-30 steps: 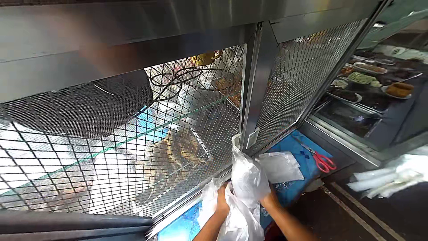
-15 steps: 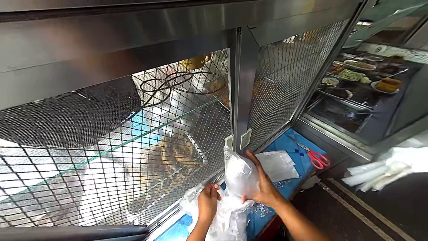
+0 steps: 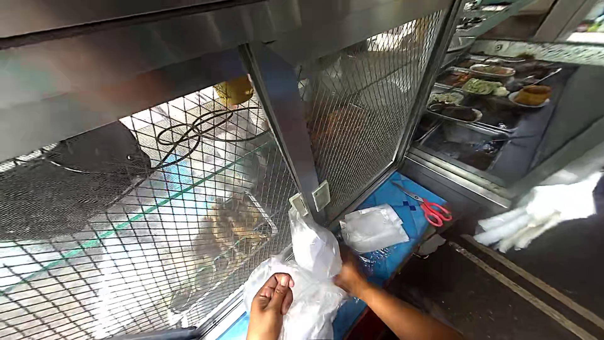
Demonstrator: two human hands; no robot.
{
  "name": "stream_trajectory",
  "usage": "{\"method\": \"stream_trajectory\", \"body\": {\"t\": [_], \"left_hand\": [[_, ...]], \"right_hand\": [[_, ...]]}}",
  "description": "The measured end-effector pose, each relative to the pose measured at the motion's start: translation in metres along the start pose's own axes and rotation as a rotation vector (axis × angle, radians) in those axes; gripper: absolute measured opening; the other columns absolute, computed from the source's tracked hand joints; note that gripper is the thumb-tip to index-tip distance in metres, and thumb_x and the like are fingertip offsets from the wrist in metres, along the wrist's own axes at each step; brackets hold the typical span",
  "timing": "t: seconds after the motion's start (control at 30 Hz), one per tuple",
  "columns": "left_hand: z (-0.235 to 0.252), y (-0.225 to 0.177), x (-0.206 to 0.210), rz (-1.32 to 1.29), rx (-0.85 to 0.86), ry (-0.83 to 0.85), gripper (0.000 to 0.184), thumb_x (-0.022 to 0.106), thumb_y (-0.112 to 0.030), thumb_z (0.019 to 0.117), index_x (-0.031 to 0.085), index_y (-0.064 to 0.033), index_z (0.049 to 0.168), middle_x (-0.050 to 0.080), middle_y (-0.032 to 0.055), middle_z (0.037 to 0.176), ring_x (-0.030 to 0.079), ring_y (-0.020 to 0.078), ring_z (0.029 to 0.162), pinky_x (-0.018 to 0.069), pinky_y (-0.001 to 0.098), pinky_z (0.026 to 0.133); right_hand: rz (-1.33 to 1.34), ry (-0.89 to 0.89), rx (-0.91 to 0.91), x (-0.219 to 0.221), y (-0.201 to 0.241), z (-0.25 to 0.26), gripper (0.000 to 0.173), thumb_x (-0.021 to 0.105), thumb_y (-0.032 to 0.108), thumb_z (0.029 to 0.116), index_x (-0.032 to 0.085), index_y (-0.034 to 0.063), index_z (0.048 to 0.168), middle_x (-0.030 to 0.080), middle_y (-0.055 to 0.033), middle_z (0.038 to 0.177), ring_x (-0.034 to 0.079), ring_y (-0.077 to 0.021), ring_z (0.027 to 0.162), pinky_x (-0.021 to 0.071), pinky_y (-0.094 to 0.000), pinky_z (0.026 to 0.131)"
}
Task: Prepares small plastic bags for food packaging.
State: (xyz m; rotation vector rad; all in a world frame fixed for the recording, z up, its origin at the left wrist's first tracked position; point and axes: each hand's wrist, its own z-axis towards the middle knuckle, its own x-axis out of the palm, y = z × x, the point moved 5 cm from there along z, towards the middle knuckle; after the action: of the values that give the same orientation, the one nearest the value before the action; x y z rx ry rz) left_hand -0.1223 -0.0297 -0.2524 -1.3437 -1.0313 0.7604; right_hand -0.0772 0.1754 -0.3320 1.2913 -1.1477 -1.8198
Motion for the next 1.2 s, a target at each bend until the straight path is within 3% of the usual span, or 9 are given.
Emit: {"method": "stream_trajectory", "body": {"t": [0.2,0.3,0.37,0.5,0.6,0.77,0.87,1.0,1.2], "left_hand": [[-0.024,-0.044,0.063,-0.034,0.003,0.148,0.026,0.046,-0.003,0.1040,0.068,-0.0131,0.094,0.055,-0.0118,0.058,0.048,-0.0034,0.049,0.0419,0.0153,0.050],[-0.023,-0.043,0.107,0.028,0.004,0.198,0.021,0.050,-0.004,0.1034,0.068,-0.0107,0.095,0.055,-0.0107,0.058,0.048,-0.0023,0.050,0.0419,0.0162,0.050],[-0.018,-0.040,0.142,0.081,0.006,0.258,0.018,0.051,-0.006,0.1036,0.067,-0.0098,0.096,0.054,-0.0111,0.058,0.047,-0.0026,0.049,0.0411,0.0155,0.049],[-0.005,-0.034,0.211,0.017,0.010,0.438,0.017,0.054,-0.013,0.1039,0.067,-0.0113,0.093,0.055,-0.0109,0.061,0.048,-0.0030,0.051,0.0410,0.0150,0.049],[0.011,-0.037,0.250,-0.078,0.009,0.519,0.018,0.053,-0.015,0.1045,0.066,-0.0147,0.092,0.055,-0.0121,0.063,0.050,-0.0028,0.055,0.0445,0.0155,0.054],[0.045,-0.038,0.285,-0.123,0.076,0.449,0.021,0.050,-0.014,0.1049,0.065,-0.0151,0.090,0.052,-0.0130,0.060,0.051,-0.0033,0.055,0.0454,0.0157,0.057],[0.070,-0.037,0.296,-0.010,0.175,0.330,0.023,0.047,-0.013,0.1057,0.064,-0.0116,0.092,0.055,-0.0085,0.060,0.052,0.0004,0.055,0.0466,0.0189,0.057],[0.081,-0.063,0.289,0.493,0.491,0.186,0.026,0.045,-0.018,0.1082,0.064,-0.0042,0.118,0.073,0.0019,0.101,0.069,0.0096,0.090,0.0582,0.0298,0.082],[0.029,-0.121,0.247,1.003,0.691,-0.125,0.052,0.058,-0.032,0.1029,0.050,-0.0043,0.147,0.051,0.0127,0.151,0.064,0.0206,0.122,0.0575,0.0424,0.100]], "right_hand": [[0.268,0.241,-0.107,-0.063,0.003,0.007,0.076,0.072,0.006,0.0835,0.041,-0.0039,0.152,0.048,-0.0192,0.154,0.048,-0.0251,0.142,0.0423,-0.0428,0.118],[0.425,0.148,-0.346,-0.133,0.054,-0.009,0.078,0.066,0.047,0.0961,0.043,-0.0048,0.149,0.051,-0.0179,0.152,0.047,-0.0272,0.143,0.0405,-0.0480,0.120],[0.383,0.202,-0.467,-0.169,0.089,-0.023,0.104,0.064,0.071,0.0876,0.038,-0.0071,0.152,0.049,-0.0204,0.153,0.045,-0.0295,0.145,0.0386,-0.0483,0.122],[0.248,0.402,-0.449,-0.186,0.088,-0.036,0.128,0.090,0.051,0.0667,0.022,-0.0027,0.161,0.046,-0.0185,0.157,0.045,-0.0257,0.145,0.0348,-0.0452,0.122],[0.369,0.364,-0.410,-0.200,0.062,-0.031,0.116,0.094,0.031,0.0698,0.027,-0.0023,0.159,0.061,-0.0141,0.136,0.063,-0.0113,0.118,0.0522,-0.0281,0.104],[0.464,0.453,-0.246,-0.220,0.031,-0.015,0.043,0.084,0.012,0.0814,0.067,0.0012,0.120,0.074,-0.0038,0.109,0.069,-0.0052,0.102,0.0571,-0.0276,0.094],[0.363,0.414,-0.089,-0.227,0.015,0.008,0.028,0.078,0.015,0.0866,0.072,0.0016,0.110,0.075,-0.0044,0.100,0.071,-0.0073,0.095,0.0587,-0.0306,0.090],[0.398,0.367,-0.001,-0.225,-0.002,0.051,0.029,0.074,0.013,0.0895,0.070,-0.0008,0.115,0.074,-0.0073,0.105,0.071,-0.0107,0.100,0.0591,-0.0343,0.094],[0.537,0.274,0.049,-0.207,-0.039,0.100,0.025,0.073,0.011,0.0927,0.067,-0.0008,0.115,0.074,-0.0092,0.101,0.071,-0.0140,0.093,0.0609,-0.0369,0.087]]}}
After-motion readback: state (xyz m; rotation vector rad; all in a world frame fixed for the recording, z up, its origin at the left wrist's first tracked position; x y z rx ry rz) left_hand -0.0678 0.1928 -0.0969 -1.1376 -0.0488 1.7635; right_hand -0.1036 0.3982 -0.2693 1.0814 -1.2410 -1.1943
